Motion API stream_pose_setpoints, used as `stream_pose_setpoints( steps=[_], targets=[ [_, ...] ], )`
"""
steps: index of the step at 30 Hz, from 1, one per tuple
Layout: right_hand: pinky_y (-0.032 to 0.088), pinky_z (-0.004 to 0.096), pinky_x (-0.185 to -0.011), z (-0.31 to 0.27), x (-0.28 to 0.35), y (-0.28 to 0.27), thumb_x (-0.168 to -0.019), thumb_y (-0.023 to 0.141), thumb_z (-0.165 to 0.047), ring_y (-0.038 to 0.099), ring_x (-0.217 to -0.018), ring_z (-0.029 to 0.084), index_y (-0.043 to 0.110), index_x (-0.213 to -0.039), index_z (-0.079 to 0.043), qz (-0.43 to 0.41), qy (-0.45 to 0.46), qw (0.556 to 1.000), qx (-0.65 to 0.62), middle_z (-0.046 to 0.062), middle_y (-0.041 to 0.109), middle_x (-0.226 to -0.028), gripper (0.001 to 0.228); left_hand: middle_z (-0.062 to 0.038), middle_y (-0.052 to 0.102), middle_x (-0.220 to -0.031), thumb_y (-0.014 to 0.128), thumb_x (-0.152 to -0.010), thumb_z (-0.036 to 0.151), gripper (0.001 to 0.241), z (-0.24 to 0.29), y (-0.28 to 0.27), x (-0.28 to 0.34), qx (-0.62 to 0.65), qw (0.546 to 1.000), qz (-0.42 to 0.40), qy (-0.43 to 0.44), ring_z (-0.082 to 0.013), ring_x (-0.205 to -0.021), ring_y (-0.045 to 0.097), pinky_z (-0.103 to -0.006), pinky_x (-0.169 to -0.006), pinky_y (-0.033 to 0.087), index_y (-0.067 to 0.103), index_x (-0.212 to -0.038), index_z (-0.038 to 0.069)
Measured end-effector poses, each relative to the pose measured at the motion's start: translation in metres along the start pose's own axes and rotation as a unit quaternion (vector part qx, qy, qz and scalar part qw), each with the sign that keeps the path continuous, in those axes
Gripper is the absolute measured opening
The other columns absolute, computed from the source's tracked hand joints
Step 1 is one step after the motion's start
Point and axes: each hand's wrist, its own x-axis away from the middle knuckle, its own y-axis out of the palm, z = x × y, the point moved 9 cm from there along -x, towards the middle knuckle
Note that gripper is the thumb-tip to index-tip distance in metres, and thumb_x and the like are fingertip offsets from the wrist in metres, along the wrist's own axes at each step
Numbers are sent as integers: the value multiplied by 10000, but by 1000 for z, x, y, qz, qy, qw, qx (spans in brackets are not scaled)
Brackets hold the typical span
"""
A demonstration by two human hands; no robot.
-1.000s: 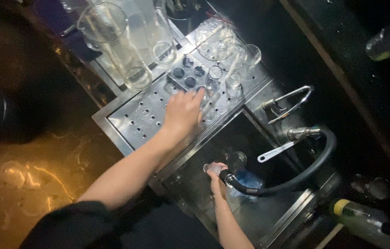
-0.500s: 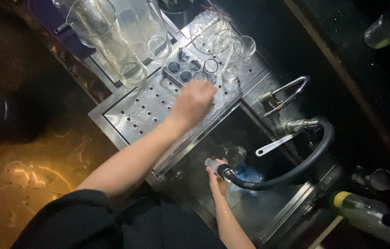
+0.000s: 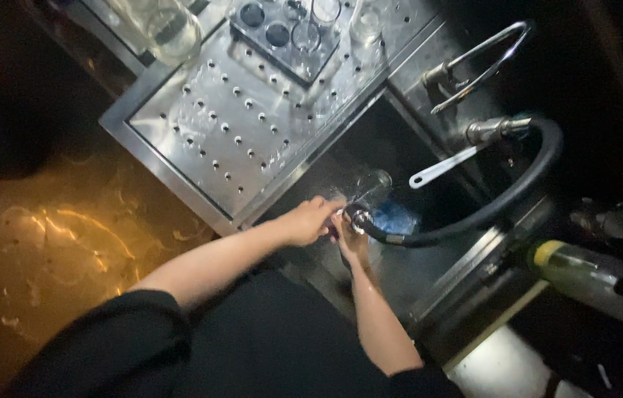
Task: The person washes multiple glasses and a metal ice mold under a sink faucet using a handheld sprayer. They rinse each item and place them on a perforated metal drying rack. The person also wipes the sink area with a purple cloth at the start.
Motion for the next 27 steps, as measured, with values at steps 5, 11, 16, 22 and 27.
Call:
stream_pose_setpoints(
  steps=[5,11,16,22,27],
  targets=[
    [416,589,-1027,-87,40,12,-1043,259,-263,620,-1183,487,645,-1231,39,-258,-116,901,328,310,675,-1236,525,-326,662,-1245,434,-1071,336,661,-41,35,-21,242,970,-17,-21,-348,-895,747,-425,-730,597,253,-1577,-47],
    [555,447,-839,61,-120,11,-1025,655,-283,688,-937,302,665,-1146,9,-37,-43,972,-230,195,735,-1041,317,-34,591,-837,334,-1074,358,374,-43,47,-13,613,760,8,-215,-52,-574,547,-165,-383,494,498,-1242,68],
    [577,463,-797,98,-209,45,-938,618,-278,708,-990,349,605,-1267,-7,-75,-93,956,267,213,679,-1096,427,-59,643,-716,376,-1067,334,353,-56,45,-8,561,800,20,-215,-92,-540,610,-196,-418,511,618,-994,89],
    [551,435,-859,-53,-159,34,-1017,547,-266,675,-1046,311,636,-1237,-52,-86,-117,882,449,181,668,-1166,319,-91,732,-814,438,-1013,304,307,-88,67,-16,481,840,-75,-241,-202,-593,707,-298,-498,545,651,-1034,83],
    [504,455,-1064,-62,-146,36,-1089,354,-413,633,-1285,268,555,-1387,-99,-132,-33,862,489,144,622,-1374,477,-262,689,-1121,416,-1025,500,578,-115,63,-32,239,943,-75,-218,-410,-1176,644,-494,-1022,498,697,-1097,0]
  ],
)
